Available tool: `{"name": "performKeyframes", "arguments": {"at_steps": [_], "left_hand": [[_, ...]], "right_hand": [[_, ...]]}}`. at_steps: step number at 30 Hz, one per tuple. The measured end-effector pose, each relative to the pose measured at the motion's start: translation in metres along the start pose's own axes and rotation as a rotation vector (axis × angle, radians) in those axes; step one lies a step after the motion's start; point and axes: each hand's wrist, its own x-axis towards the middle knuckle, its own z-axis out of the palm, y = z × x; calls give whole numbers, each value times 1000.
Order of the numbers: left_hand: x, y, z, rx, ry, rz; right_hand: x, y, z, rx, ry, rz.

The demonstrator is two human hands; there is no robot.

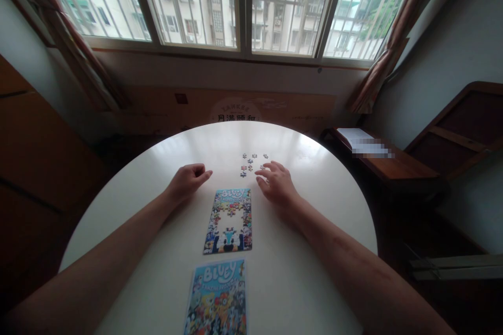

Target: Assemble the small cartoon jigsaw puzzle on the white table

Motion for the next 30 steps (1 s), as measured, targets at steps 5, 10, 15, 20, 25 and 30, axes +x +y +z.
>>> {"name": "performKeyframes", "arguments": {"at_steps": [5,10,15,20,25,30], "left_hand": [[0,1,0,-13,-6,10],[0,0,1,-28,7,8],[0,1,0,-27,16,3],[-1,2,-2,-30,20,-1],[-1,0,-1,-32,20,0],[-1,1,-1,-34,20,5]], "right_hand": [[0,1,7,2,-15,53],[5,15,8,322,216,153],[9,27,2,674,458,321],[12,34,-2,758,532,416],[14,35,-2,722,485,392],[6,17,-2,313,164,131]]}}
